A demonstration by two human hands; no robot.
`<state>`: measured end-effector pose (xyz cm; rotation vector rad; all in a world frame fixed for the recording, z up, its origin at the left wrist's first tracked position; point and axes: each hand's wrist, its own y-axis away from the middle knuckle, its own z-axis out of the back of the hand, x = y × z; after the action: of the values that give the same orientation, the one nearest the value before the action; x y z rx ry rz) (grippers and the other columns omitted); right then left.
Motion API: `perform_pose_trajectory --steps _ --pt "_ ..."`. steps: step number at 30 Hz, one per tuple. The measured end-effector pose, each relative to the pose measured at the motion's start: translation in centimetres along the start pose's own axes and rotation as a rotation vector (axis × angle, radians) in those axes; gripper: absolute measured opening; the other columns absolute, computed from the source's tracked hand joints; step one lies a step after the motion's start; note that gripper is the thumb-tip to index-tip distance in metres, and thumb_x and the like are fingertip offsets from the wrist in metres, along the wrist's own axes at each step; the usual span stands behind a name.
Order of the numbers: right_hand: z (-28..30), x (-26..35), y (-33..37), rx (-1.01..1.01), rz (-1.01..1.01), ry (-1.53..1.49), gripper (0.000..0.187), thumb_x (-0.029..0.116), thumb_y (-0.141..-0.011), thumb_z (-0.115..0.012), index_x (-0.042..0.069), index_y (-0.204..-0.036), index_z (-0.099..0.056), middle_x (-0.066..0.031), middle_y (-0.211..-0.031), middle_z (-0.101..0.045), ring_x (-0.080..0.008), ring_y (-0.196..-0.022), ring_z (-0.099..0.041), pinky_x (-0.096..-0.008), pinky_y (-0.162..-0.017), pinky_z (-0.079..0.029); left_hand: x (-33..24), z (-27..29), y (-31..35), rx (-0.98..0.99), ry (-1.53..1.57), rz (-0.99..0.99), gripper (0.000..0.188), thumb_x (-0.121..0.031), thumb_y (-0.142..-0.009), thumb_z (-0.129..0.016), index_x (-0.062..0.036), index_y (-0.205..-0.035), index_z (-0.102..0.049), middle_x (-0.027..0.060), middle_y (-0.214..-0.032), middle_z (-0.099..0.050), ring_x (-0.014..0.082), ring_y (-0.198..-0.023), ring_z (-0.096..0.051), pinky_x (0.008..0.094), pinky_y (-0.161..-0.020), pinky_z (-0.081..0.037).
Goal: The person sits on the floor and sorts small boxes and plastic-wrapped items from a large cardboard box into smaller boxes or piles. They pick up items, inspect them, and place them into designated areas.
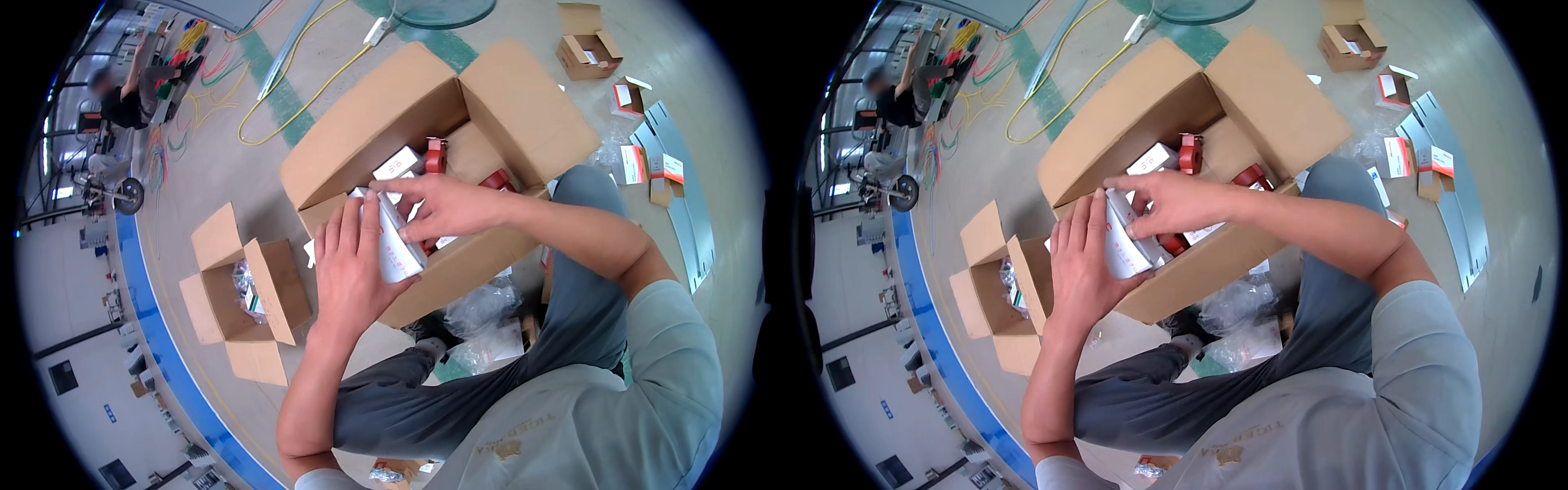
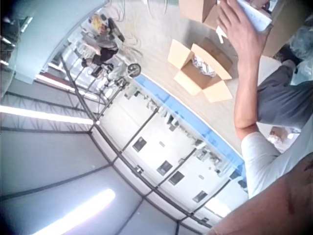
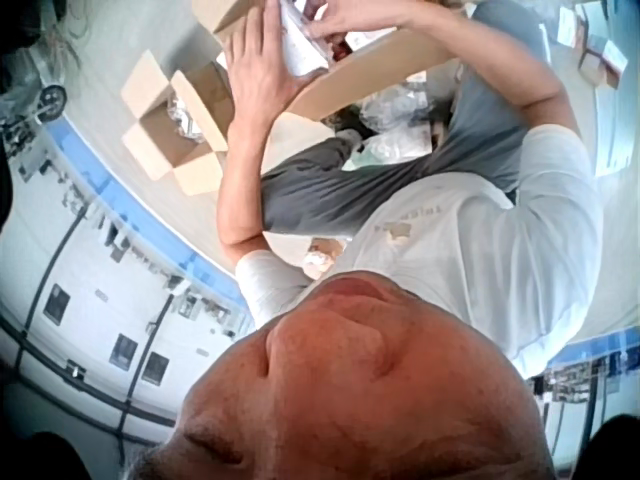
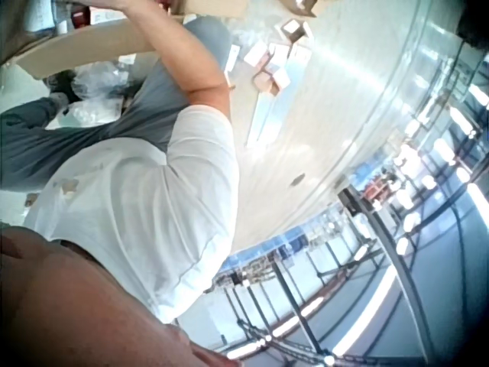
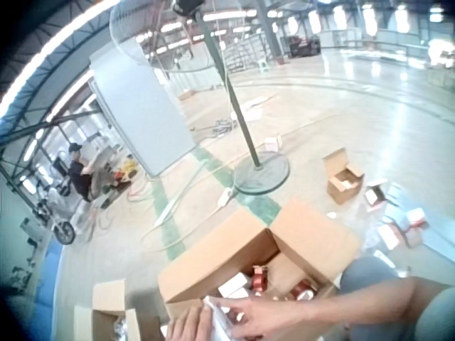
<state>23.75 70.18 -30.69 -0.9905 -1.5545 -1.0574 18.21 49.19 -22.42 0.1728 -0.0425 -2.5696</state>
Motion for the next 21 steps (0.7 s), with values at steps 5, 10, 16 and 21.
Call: perform_pose_trajectory --steps 5,10,16,21 --pt "-1.1 -1.4 -0.2 -0.051 -0.011 -0.1 0.083 0.008 -0.09 -0.065 0.0 -0.164 -0.031 -0.0108 -0.091 -0.067 -0.0147 -0.082 -0.067 -0.0307 -0.072 -0.056 0.0 -0.2 0.1 0.092 0.016 -0.003 0.132 -0.039 -0.052 -0.101 -0.0034 -0.161 -0.035 0.0216 -0.155 -0.047 0.0401 -0.14 -0.049 0.0534 -0.119 -0.035" --pt "0.9 -3.2 -1.4 -0.083 0.13 -0.365 0.076 -0.002 -0.088 -0.05 0.009 -0.162 -0.038 -0.0113 -0.124 -0.067 -0.0176 -0.112 -0.066 -0.0318 -0.094 -0.055 1.7 0.9 0.0 -0.019 0.088 0.044 0.136 -0.041 -0.052 -0.102 -0.0002 -0.162 -0.031 0.0224 -0.152 -0.046 0.04 -0.129 -0.054 0.052 -0.112 -0.041" --pt "2.3 -2.2 -1.7 -0.079 0.132 -0.305 0.061 0.003 -0.09 -0.058 0.011 -0.15 -0.054 -0.0123 -0.129 -0.067 -0.0206 -0.116 -0.065 -0.0344 -0.1 -0.054 2.5 0.9 0.8 -0.015 0.284 0.18 0.136 -0.037 -0.055 -0.102 -0.0047 -0.165 -0.028 0.0234 -0.157 -0.044 0.0411 -0.142 -0.047 0.0503 -0.12 -0.04" --pt "1.8 -3.5 -1.9 -0.261 0.4 0.541 0.027 0.017 -0.095 -0.071 0.007 -0.119 -0.073 -0.0155 -0.15 -0.057 -0.0336 -0.151 -0.042 -0.0466 -0.121 -0.037 2.2 -0.6 1.2 0.044 0.128 0.19 0.131 -0.042 -0.057 -0.1 -0.0008 -0.162 -0.034 0.0239 -0.155 -0.048 0.0427 -0.141 -0.047 0.0523 -0.119 -0.038"
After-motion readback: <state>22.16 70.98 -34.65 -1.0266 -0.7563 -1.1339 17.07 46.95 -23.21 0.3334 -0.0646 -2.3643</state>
